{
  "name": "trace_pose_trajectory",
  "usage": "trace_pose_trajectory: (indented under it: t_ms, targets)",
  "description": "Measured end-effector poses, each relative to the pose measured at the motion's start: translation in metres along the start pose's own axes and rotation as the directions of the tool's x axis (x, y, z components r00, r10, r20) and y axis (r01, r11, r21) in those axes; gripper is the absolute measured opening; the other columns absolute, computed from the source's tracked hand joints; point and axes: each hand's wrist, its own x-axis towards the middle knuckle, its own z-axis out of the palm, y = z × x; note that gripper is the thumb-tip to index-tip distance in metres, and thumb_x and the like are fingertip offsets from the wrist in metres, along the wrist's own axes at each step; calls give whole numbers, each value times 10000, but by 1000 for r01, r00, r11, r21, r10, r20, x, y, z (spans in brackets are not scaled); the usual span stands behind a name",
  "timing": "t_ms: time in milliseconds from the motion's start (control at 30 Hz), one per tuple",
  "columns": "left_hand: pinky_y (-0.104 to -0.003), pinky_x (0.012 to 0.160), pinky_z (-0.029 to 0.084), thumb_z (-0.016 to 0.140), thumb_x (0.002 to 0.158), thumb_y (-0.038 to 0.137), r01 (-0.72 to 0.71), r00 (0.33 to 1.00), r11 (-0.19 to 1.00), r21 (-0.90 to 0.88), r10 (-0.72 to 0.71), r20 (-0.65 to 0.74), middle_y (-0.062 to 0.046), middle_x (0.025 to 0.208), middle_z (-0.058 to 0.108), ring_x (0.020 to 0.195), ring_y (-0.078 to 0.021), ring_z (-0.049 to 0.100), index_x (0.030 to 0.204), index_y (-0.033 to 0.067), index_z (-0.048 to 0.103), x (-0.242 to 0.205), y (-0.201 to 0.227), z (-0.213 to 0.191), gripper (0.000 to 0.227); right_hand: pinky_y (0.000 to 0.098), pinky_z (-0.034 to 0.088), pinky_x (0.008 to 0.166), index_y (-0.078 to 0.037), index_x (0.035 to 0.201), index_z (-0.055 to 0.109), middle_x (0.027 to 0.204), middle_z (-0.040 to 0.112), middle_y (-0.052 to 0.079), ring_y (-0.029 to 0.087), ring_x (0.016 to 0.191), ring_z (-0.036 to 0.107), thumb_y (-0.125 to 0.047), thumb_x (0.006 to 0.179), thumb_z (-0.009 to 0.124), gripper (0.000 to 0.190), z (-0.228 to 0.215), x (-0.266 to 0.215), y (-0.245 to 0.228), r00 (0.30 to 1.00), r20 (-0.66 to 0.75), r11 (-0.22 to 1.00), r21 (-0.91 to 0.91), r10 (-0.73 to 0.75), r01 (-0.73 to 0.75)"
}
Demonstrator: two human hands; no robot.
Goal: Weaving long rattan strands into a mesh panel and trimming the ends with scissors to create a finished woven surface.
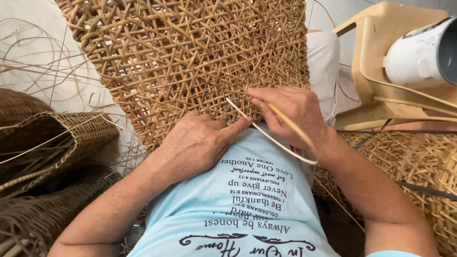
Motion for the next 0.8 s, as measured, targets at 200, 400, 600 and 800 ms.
trace_pose_trajectory:
  t_ms: [200, 400, 600, 800]
  targets:
    - [-381, 579, 484, 586, 998, 271, -3, 1000, 1000, 3, 3, 13, -31, 650, 654, 527, -221, 603, 1418, 92, 641, 2, 0, -1, 459, 225, 577, 568, 43, 1172, 715, 878, 777, 128, 164, 698, 717, 60, 984, 593, 225, -8, 15, -2, 936, 147, 798, 492, 319, -349]
    - [-377, 599, 482, 614, 984, 276, 11, 1000, 1000, -10, -11, 28, -37, 675, 671, 547, -231, 617, 1420, 91, 634, 3, 1, -3, 473, 200, 540, 597, -16, 1204, 708, 884, 736, 57, 116, 748, 686, -3, 1011, 577, 234, 1, 15, -1, 833, 295, 640, 537, 469, -550]
    - [-358, 700, 523, 703, 959, 235, -33, 994, 991, -131, 19, -110, -40, 910, 735, 722, -195, 677, 1352, 87, 649, 1, -7, -8, 424, 202, 527, 585, -36, 1196, 727, 823, 741, 39, 104, 695, 679, -24, 998, 596, 238, 6, 15, -1, 851, 276, 704, 479, 446, -524]
    - [-353, 843, 435, 839, 909, 405, 178, 962, 902, 394, -76, -262, 12, 1072, 644, 952, -190, 551, 1217, 213, 772, 3, -41, -12, 369, 210, 535, 561, -51, 1147, 752, 809, 763, 29, 102, 688, 727, -33, 989, 641, 193, 7, 16, -5, 889, 194, 781, 425, 415, -458]
